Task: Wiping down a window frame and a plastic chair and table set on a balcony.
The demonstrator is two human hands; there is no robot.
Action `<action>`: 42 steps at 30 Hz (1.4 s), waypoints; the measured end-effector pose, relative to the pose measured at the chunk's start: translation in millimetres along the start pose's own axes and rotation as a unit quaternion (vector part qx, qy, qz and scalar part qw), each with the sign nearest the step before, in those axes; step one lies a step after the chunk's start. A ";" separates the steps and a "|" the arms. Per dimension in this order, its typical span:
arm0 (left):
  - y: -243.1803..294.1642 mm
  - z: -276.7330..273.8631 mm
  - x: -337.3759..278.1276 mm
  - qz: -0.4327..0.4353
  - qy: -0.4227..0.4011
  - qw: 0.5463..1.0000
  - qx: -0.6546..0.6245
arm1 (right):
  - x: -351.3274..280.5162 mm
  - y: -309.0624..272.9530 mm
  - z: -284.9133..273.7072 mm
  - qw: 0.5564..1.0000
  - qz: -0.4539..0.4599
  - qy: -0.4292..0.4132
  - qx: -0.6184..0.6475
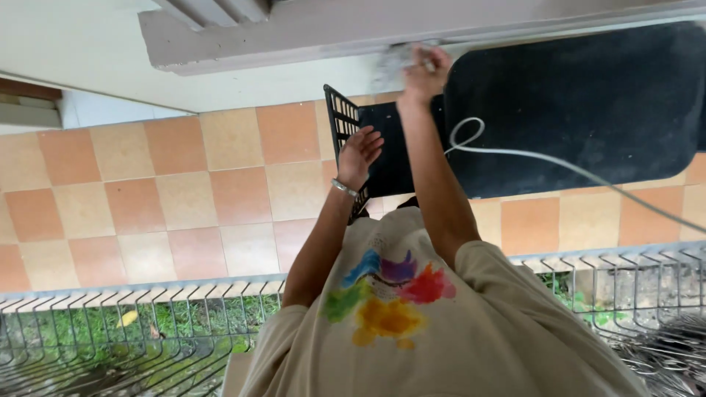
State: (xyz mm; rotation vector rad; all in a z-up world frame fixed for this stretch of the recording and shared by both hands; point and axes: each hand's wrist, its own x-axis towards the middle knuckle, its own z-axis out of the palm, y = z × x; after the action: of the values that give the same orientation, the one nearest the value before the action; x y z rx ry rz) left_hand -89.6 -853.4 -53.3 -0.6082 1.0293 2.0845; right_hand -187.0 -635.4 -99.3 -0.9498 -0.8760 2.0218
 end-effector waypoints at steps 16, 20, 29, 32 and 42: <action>0.6 -14.2 13.0 -0.020 0.032 0.997 -0.068 | -11.4 54.6 23.6 0.994 -0.018 -0.016 0.110; 20.0 2.0 0.1 0.007 -0.007 0.998 -0.061 | 63.2 -0.3 -29.7 0.972 -0.227 0.058 0.029; -4.5 -26.5 32.6 0.014 0.004 0.994 -0.108 | -5.4 -19.0 50.9 0.921 -0.337 0.141 -0.137; 7.6 -17.3 25.9 0.056 -0.020 0.992 -0.110 | -109.9 34.0 93.9 0.986 -0.074 -0.142 -0.042; 23.1 -38.7 2.1 0.038 -0.005 0.976 -0.216 | -30.6 -48.2 47.5 0.999 -0.013 -0.012 0.037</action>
State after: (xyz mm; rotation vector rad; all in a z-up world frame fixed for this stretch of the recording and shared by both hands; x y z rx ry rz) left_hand -105.2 -893.9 -65.7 -0.7774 0.5968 2.3968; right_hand -196.7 -648.8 -26.8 -0.8701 -0.8166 2.0335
